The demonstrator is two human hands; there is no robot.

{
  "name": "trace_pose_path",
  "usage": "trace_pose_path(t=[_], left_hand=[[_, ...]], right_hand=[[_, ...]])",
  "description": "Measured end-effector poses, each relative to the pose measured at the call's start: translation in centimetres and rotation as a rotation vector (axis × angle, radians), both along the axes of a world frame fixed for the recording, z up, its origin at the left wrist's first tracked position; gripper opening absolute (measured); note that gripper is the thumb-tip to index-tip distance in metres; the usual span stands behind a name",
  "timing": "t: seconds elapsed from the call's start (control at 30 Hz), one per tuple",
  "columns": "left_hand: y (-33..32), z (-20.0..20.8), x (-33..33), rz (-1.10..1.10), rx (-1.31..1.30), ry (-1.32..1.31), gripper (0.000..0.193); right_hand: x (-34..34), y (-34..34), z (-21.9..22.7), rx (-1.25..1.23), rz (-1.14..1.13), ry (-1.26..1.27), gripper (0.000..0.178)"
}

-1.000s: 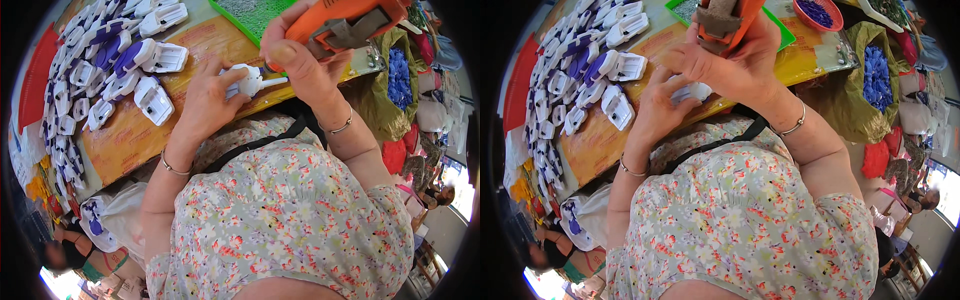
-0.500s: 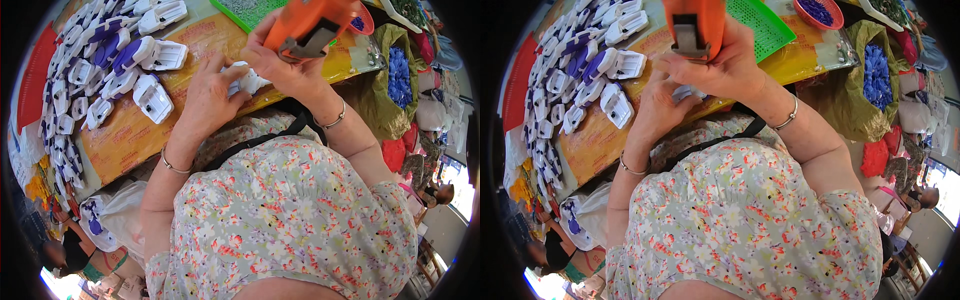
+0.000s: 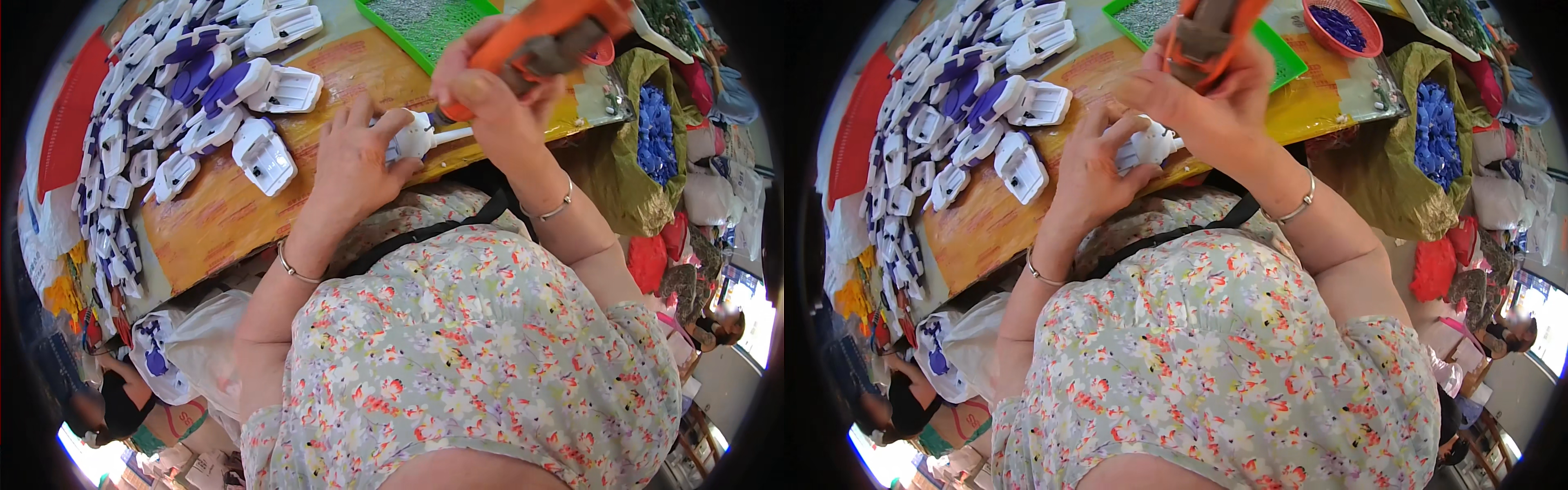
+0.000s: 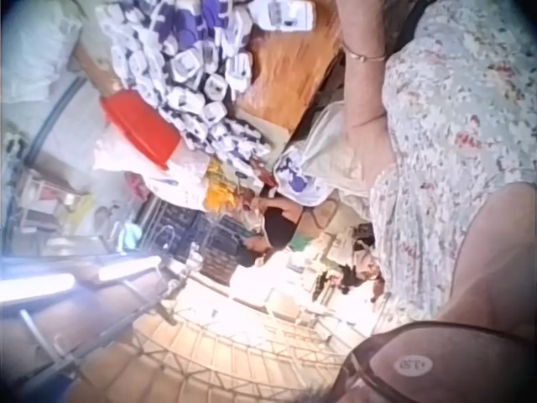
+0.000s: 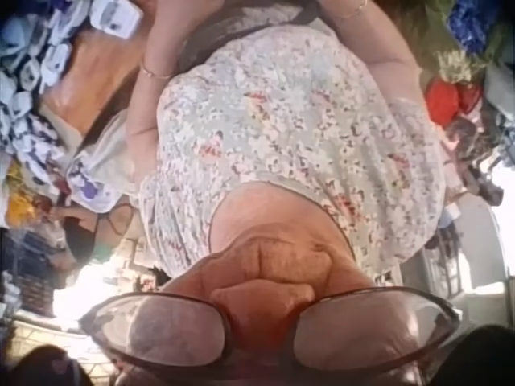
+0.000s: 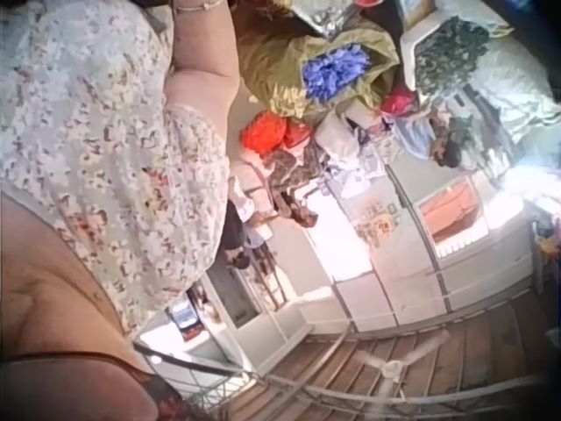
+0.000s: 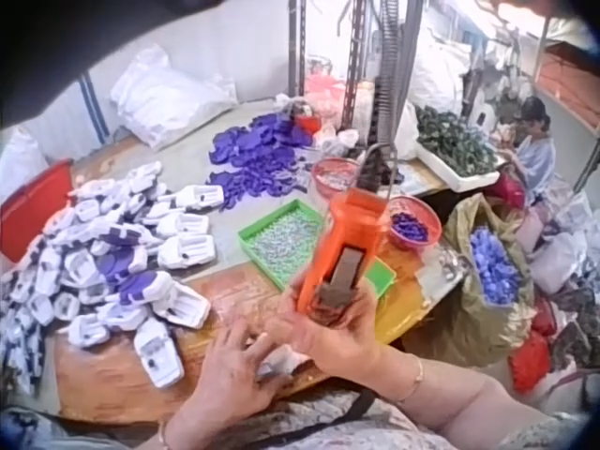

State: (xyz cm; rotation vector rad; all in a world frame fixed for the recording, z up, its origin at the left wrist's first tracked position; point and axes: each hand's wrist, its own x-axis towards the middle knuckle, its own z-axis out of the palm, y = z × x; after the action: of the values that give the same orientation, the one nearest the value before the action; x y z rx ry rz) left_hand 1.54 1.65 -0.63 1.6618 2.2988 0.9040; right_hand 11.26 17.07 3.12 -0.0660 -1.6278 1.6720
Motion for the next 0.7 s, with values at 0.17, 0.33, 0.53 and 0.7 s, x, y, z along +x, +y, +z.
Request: trace_pose_path(t=[0.17, 0.33, 0.53, 0.7], left_hand=[[-1.1, 0.2, 0.6, 0.102, 0.039, 0.028, 0.054], [-1.5, 0.0, -0.3, 0.417, 0.063, 0.018, 0.067], [-1.1, 1.3, -4.8, 0.356, 0.059, 0.341, 0.055], [-0.6, -0.4, -9.6, 0.286, -0.265, 0.843, 0.051]], right_hand=[[2.0, -0.1, 2.4, -0.094, 0.081, -0.013, 0.050], [2.0, 0.0, 1.2, -0.090, 0.024, 0.090, 0.031], [2.2, 0.1, 0.5, -0.076, 0.029, 0.085, 0.031], [2.5, 0.2, 0.9, -0.016, -0.041, 0.007, 0.033]])
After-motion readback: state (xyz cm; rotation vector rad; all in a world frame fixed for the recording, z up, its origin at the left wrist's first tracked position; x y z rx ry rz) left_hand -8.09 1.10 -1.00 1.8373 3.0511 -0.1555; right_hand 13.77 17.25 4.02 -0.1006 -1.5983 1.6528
